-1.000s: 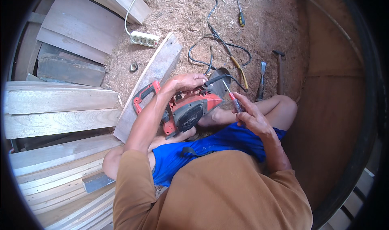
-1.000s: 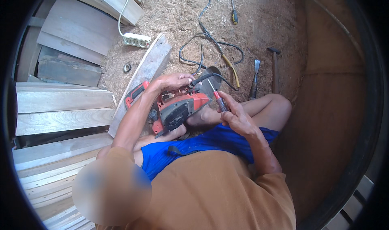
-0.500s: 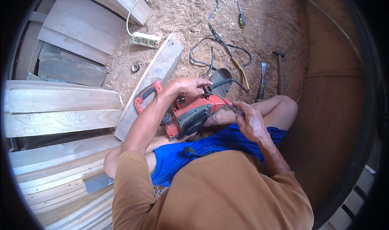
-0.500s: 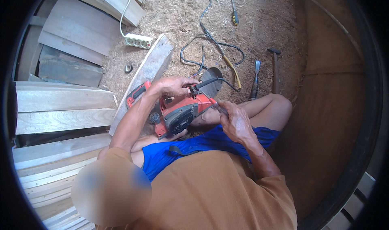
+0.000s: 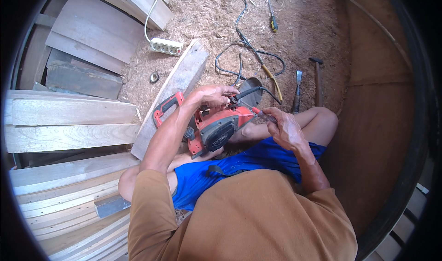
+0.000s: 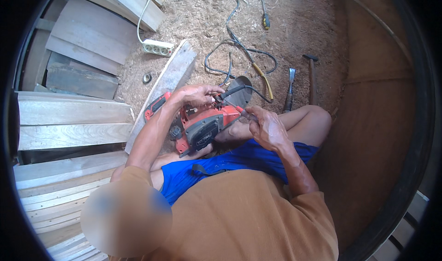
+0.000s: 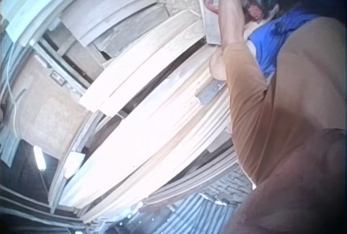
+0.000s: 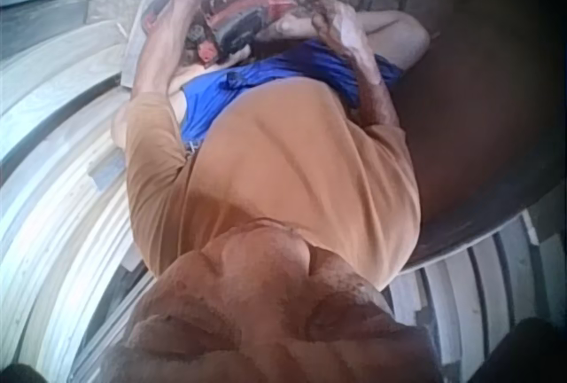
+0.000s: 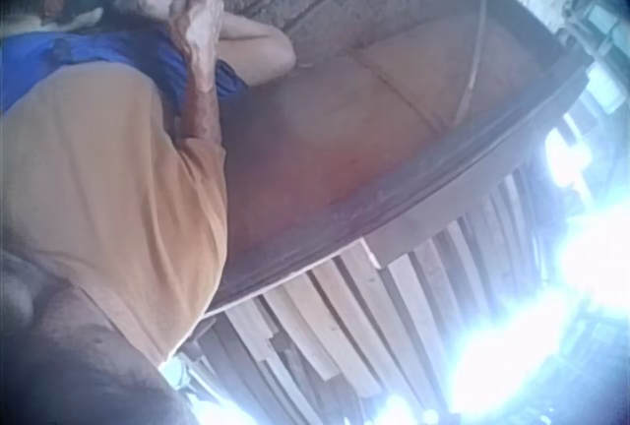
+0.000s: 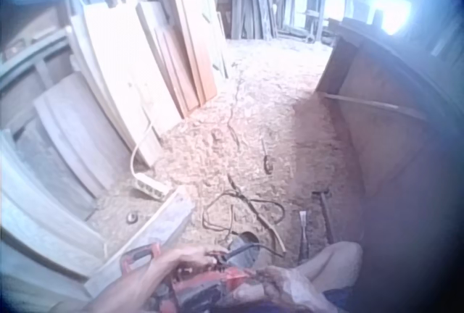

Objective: The person sits on the floor and uses a small screwdriver to remove a screw from the housing of a red orbital sander, then pulls a small component or wire free from the internal assembly.

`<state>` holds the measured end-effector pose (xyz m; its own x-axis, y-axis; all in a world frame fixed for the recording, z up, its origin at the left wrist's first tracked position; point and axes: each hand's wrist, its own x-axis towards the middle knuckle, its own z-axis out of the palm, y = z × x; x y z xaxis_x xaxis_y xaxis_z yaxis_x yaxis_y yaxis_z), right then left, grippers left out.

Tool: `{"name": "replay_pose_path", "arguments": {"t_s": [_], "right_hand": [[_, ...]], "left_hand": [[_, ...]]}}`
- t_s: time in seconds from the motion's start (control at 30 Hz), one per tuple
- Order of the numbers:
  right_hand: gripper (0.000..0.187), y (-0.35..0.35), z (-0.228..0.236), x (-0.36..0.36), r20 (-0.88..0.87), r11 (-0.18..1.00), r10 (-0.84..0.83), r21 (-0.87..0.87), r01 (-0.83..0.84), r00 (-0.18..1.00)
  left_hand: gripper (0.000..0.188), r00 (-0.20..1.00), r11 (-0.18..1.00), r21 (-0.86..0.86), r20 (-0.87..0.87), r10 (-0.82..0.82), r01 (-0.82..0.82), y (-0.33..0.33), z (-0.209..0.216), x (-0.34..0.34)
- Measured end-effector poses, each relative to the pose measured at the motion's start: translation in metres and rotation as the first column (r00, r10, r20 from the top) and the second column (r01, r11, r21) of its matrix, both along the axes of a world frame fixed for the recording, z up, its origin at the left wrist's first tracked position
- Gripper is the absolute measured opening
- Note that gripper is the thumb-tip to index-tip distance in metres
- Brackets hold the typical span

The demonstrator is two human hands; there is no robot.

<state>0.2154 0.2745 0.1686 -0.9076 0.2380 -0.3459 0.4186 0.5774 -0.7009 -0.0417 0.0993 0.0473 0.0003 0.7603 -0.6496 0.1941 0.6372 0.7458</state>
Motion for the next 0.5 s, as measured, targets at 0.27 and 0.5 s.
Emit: {"name": "replay_pose_path", "arguments": {"t_s": [0.27,0.5], "right_hand": [[0.043,-0.013,-0.003,0.003,-0.056,1.000,-0.016,-0.026,0.015,0.998],[0.038,-0.021,-0.004,-0.001,-0.115,0.999,-0.044,-0.014,0.043,0.992]], "left_hand": [[0.051,0.991,0.999,0.025,-0.128,-0.045,0.048,0.001,0.017,0.008],[0.052,0.942,0.976,0.158,-0.324,-0.090,0.148,-0.001,0.018,0.013]]}}
